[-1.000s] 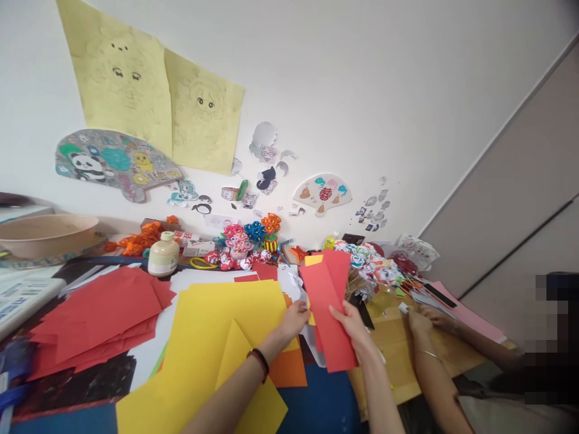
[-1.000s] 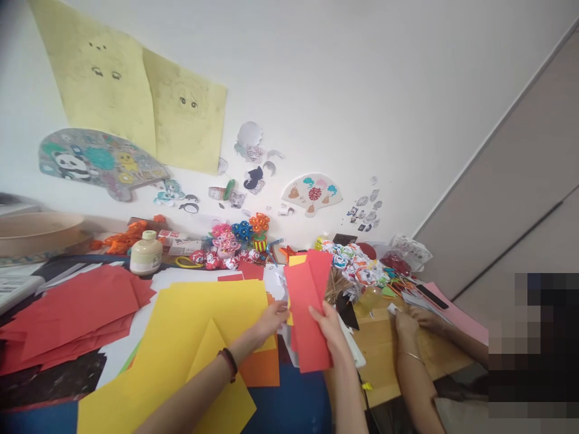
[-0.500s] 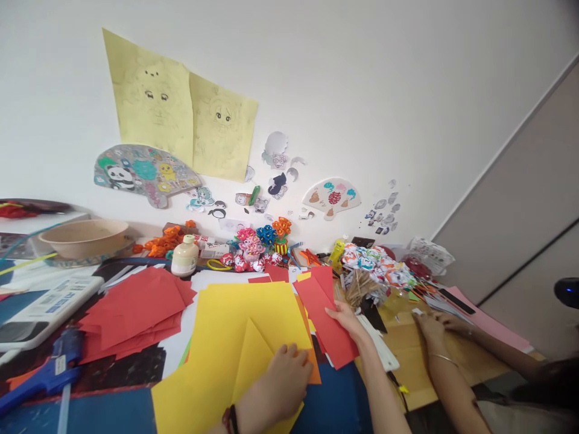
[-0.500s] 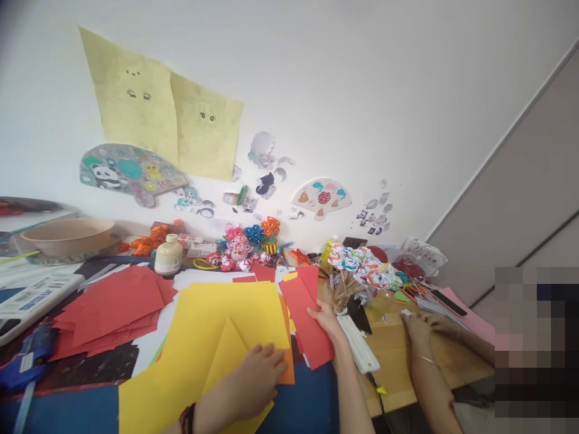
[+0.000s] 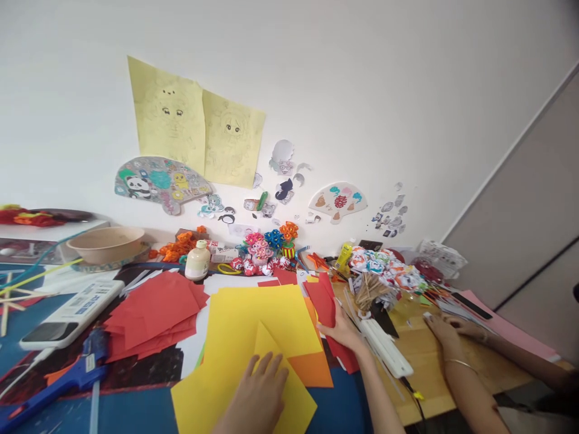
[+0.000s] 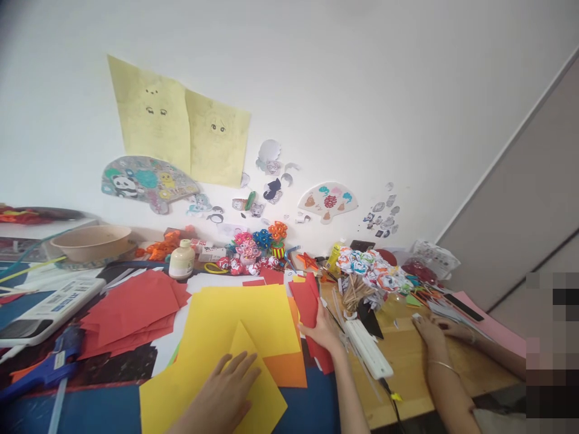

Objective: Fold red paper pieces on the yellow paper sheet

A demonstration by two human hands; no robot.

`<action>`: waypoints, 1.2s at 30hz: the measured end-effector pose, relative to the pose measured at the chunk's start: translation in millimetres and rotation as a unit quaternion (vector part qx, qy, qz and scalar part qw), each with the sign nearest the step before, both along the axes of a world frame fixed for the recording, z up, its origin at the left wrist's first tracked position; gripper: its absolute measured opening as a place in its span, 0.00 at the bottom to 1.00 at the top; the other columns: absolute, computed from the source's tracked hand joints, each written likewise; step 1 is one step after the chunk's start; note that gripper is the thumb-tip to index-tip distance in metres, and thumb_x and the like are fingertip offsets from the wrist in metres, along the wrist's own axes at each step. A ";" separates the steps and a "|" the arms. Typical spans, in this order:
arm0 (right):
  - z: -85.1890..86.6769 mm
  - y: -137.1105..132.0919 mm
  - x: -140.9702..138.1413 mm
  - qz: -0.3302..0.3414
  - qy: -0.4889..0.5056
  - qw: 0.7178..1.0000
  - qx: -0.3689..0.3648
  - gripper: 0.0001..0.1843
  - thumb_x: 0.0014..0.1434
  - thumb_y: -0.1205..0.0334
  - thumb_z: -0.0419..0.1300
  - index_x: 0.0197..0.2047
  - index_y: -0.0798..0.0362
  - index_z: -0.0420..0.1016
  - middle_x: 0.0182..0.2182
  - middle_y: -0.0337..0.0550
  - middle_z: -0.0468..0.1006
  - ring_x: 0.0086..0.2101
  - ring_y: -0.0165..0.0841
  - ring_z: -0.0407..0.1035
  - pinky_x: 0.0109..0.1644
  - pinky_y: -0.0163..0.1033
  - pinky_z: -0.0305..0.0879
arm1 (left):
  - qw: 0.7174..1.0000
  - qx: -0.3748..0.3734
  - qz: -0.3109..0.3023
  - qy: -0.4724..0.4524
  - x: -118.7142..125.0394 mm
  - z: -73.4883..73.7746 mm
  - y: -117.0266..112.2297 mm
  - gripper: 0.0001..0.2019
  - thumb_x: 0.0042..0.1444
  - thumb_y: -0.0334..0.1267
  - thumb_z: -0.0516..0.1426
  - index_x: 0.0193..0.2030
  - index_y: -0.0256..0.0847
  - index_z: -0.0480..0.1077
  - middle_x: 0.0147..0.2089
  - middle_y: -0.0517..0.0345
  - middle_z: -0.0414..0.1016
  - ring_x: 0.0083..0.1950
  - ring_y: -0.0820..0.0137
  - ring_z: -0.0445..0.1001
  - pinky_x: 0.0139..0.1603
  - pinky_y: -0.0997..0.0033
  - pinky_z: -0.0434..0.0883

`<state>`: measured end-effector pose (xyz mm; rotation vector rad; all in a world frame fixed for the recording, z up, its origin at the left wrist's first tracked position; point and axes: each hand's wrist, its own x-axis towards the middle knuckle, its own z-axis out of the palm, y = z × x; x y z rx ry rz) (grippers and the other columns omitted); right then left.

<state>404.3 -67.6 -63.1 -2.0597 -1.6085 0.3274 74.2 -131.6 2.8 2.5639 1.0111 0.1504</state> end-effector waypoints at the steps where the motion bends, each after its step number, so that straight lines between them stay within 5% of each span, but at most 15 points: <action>1: 0.7 -0.1 4.4 0.019 0.013 1.000 -0.002 0.59 0.45 0.45 0.63 0.70 0.57 0.35 0.67 0.59 0.45 0.65 0.45 0.43 0.66 0.48 0.44 | 1.000 0.023 -0.019 0.000 7.3 0.0 -0.1 0.22 0.57 0.33 0.50 0.59 0.39 0.64 0.67 0.45 0.58 0.67 0.52 0.56 0.65 0.46 0.52; 7: 3.1 -10.6 17.1 0.098 0.059 0.993 -0.013 0.62 0.41 0.48 0.68 0.70 0.55 0.35 0.68 0.58 0.42 0.66 0.43 0.40 0.67 0.49 0.41 | 0.968 0.168 -0.180 -0.051 76.3 -15.1 15.8 0.15 0.61 0.41 0.51 0.53 0.38 0.65 0.55 0.46 0.70 0.55 0.58 0.67 0.56 0.55 0.61; 12: 9.5 -20.4 8.1 0.074 0.045 0.996 0.018 0.58 0.43 0.53 0.66 0.70 0.54 0.37 0.67 0.59 0.47 0.65 0.45 0.43 0.66 0.51 0.44 | 0.931 0.256 -0.248 -0.083 118.3 -32.6 44.6 0.13 0.61 0.45 0.52 0.51 0.47 0.65 0.48 0.56 0.72 0.53 0.62 0.68 0.51 0.60 0.60; 20: 16.6 -20.7 -7.1 0.038 -0.007 0.999 0.016 0.48 0.51 0.55 0.59 0.69 0.55 0.39 0.65 0.57 0.51 0.64 0.43 0.46 0.64 0.50 0.46 | 0.928 0.319 -0.182 -0.069 116.9 -37.7 73.1 0.09 0.63 0.42 0.50 0.42 0.40 0.67 0.42 0.53 0.72 0.43 0.65 0.67 0.45 0.61 0.58; 26: 20.9 -14.1 -21.3 -0.018 -0.031 0.999 -0.015 0.45 0.50 0.57 0.59 0.68 0.50 0.46 0.64 0.54 0.55 0.62 0.49 0.51 0.62 0.53 0.48 | 0.901 0.311 -0.283 -0.106 128.2 -29.2 86.5 0.09 0.64 0.40 0.48 0.38 0.45 0.69 0.40 0.57 0.71 0.42 0.67 0.67 0.39 0.65 0.56; 36: 21.3 -6.6 -12.3 -0.026 -0.056 0.997 0.038 0.43 0.53 0.52 0.58 0.68 0.51 0.46 0.61 0.52 0.60 0.60 0.44 0.55 0.61 0.46 0.52 | 0.902 0.304 -0.281 -0.120 141.4 -39.6 102.1 0.15 0.63 0.48 0.49 0.34 0.43 0.71 0.32 0.57 0.72 0.42 0.66 0.67 0.40 0.64 0.55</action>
